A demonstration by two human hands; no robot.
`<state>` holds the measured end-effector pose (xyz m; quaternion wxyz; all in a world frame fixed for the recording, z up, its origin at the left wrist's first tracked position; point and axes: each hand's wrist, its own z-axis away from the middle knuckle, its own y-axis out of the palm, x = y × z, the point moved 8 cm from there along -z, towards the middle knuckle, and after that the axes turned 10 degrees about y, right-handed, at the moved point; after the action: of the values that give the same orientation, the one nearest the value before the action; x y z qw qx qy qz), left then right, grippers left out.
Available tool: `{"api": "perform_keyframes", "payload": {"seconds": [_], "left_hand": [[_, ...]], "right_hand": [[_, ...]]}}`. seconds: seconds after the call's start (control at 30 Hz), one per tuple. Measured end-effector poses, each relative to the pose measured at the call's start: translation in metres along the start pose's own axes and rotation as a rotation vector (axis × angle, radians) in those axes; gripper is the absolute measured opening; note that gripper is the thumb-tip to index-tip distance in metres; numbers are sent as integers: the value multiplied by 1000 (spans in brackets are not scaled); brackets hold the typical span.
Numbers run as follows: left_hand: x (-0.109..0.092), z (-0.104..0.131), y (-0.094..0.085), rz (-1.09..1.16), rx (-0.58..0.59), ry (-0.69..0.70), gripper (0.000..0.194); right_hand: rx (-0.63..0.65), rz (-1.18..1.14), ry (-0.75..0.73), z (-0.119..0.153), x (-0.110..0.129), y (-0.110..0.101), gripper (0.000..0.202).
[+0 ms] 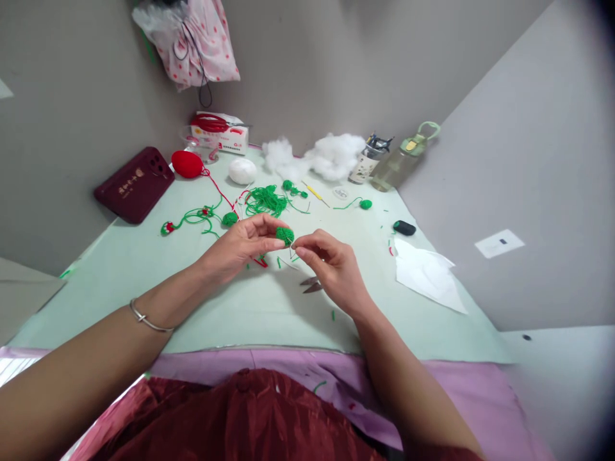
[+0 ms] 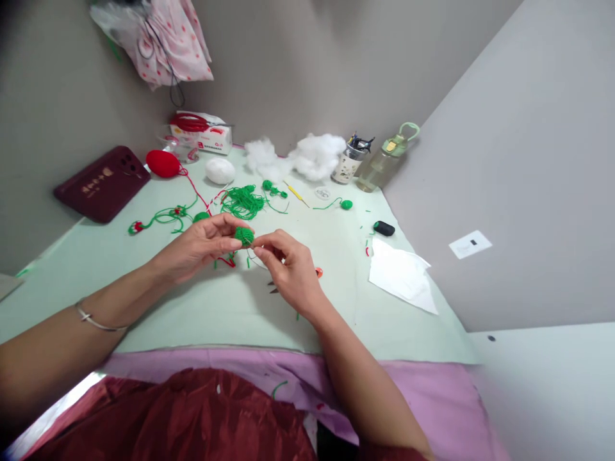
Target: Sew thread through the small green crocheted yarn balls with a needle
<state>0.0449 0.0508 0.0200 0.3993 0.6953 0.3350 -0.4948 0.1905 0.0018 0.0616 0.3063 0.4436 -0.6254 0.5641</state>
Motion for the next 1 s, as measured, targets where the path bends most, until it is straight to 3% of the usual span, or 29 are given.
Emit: {"api": "perform_keyframes", "payload": {"seconds": [0.2,0.37,0.83,1.0], "left_hand": [[0,0,1,17,-8,-10,32],[1,1,2,24,-6,-10,30],[-5,2,5,-156,9,125,27],[-3,4,6,-252,-16,108,27]], "right_hand": [[6,-38,-4,0,1,-1,13],[39,-149,82,-3,-9,3,14],[-25,-259,224,-7,-22,5,31],[-26,-279,166,-7,-22,7,22]]}}
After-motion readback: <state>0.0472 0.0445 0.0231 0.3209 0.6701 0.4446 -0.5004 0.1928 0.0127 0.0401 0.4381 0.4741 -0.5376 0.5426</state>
